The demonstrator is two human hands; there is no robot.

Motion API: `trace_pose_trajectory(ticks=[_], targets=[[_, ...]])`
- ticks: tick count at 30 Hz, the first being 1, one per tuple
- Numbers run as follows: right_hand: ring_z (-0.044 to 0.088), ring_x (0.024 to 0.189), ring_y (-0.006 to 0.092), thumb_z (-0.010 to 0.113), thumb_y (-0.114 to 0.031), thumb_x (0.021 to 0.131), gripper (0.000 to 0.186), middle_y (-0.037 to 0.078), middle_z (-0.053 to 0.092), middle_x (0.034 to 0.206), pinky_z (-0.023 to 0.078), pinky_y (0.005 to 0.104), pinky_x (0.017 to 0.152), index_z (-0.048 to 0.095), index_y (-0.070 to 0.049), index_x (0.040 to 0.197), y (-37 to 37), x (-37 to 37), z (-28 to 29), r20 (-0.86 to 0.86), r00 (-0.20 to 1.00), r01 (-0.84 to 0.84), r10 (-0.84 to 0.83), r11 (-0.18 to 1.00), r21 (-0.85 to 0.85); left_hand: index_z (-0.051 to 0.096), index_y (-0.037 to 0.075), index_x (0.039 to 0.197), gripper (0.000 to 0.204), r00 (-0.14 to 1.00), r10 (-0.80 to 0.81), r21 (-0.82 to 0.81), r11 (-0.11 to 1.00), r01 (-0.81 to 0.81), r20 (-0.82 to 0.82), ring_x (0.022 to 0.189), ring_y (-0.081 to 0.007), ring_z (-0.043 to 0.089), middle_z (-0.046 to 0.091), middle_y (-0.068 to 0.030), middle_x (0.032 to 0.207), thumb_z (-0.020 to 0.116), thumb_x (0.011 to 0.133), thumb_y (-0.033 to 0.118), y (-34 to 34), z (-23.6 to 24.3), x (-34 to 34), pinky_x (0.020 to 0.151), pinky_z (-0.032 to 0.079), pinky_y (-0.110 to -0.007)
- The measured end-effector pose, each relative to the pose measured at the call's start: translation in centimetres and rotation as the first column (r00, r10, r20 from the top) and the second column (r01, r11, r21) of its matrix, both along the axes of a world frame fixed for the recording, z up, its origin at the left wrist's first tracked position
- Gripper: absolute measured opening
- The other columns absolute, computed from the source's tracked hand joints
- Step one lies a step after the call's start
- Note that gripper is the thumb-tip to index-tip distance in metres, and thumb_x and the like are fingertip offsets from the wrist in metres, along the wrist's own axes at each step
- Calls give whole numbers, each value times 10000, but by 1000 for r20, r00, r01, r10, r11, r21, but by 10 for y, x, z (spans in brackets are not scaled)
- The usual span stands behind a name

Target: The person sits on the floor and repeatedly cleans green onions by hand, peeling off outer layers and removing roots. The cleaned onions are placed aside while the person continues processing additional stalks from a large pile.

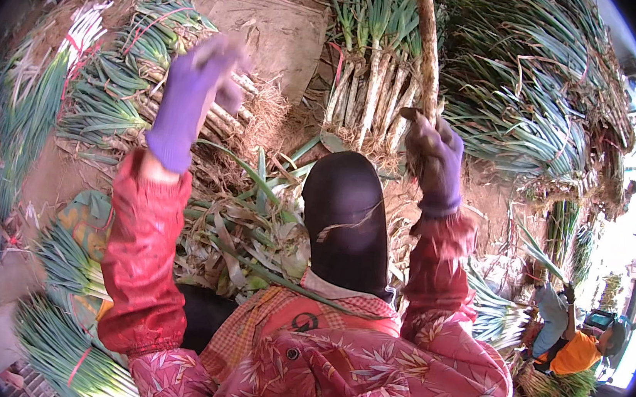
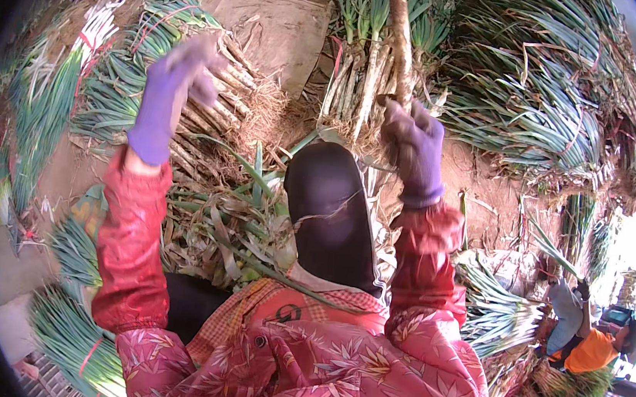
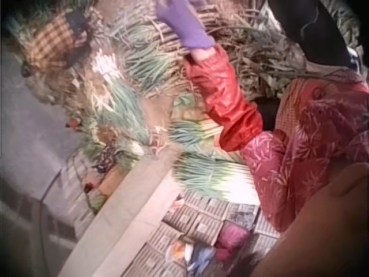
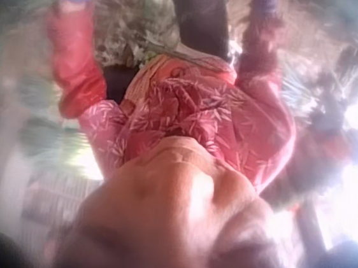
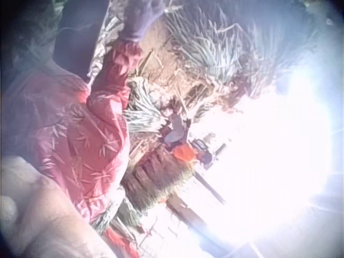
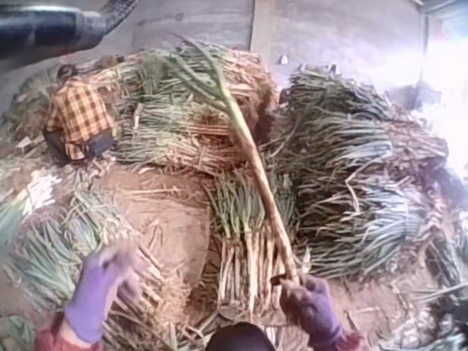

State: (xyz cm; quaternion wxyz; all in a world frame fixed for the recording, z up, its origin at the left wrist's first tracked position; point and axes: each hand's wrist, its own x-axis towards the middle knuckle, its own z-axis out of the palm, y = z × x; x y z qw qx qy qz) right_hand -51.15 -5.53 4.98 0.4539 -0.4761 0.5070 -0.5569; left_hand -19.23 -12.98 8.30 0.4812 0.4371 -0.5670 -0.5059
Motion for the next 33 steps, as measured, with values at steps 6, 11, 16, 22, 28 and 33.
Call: trace_pose_trajectory(ticks=[6, 11, 16, 22, 28, 33], targets=[[606, 643, 285, 606, -117, 794, 232, 125, 647, 756, 487, 384, 593, 653, -62, 1015, -86, -114, -264, -993, 34, -257, -110, 960, -115, 576, -37, 1140, 360, 967, 128, 427, 879, -213, 219, 581, -113, 587, 631, -61, 790, 621, 832, 145, 81, -103, 49, 476, 476, -226], [617, 967, 369, 627, -526, 754, 526, 226, 644, 972, 483, 448, 827, 640, -74, 1024, -110, -41, -215, -847, 120, 348, 517, 778, 524, 558, -15, 1189, 593, 786, 194, 141, 931, -336, 587, 1035, -294, 610, 614, -207, 1133, 686, 792, 407, 160, -160, 87, 871, 475, -352], [626, 781, 365, 594, -457, 787, 409, 200, 642, 796, 466, 461, 669, 592, -52, 840, -169, 28, -139, -958, -24, -194, 287, 938, 286, 416, 95, 1355, 797, 580, -159, 191, 982, 6, 799, 1293, -372, 354, 426, -189, 1366, 610, 750, 577, 180, -187, 21, 1091, 166, -515], [614, 750, 361, 545, -351, 814, 299, 163, 628, 775, 483, 450, 679, 650, -74, 851, -169, 220, -142, -739, -205, -836, 641, 277, 473, 457, 120, 1330, 751, 304, -280, 305, 952, -37, 911, 1346, -385, 228, 400, -166, 1382, 632, 714, 511, 221, -281, -16, 1090, 114, -574], [629, 794, 355, 596, -340, 795, 299, 181, 643, 898, 503, 441, 693, 594, -45, 841, -123, 397, -297, -850, -71, -647, 522, 624, 437, 532, 51, 1231, 575, 405, -26, 87, 988, -131, 914, 1307, -414, 268, 422, -164, 1336, 569, 715, 301, 225, -314, -21, 1079, 181, -548], [651, 876, 359, 627, -317, 785, 656, 202, 655, 964, 510, 454, 770, 353, 15, 1281, -83, 442, -327, -905, -149, -458, 399, 783, 421, 540, 90, 1215, 512, 343, 76, -22, 987, -159, 936, 1285, -404, 301, 439, -169, 1287, 530, 760, 325, 227, -332, -25, 1074, 177, -556]])
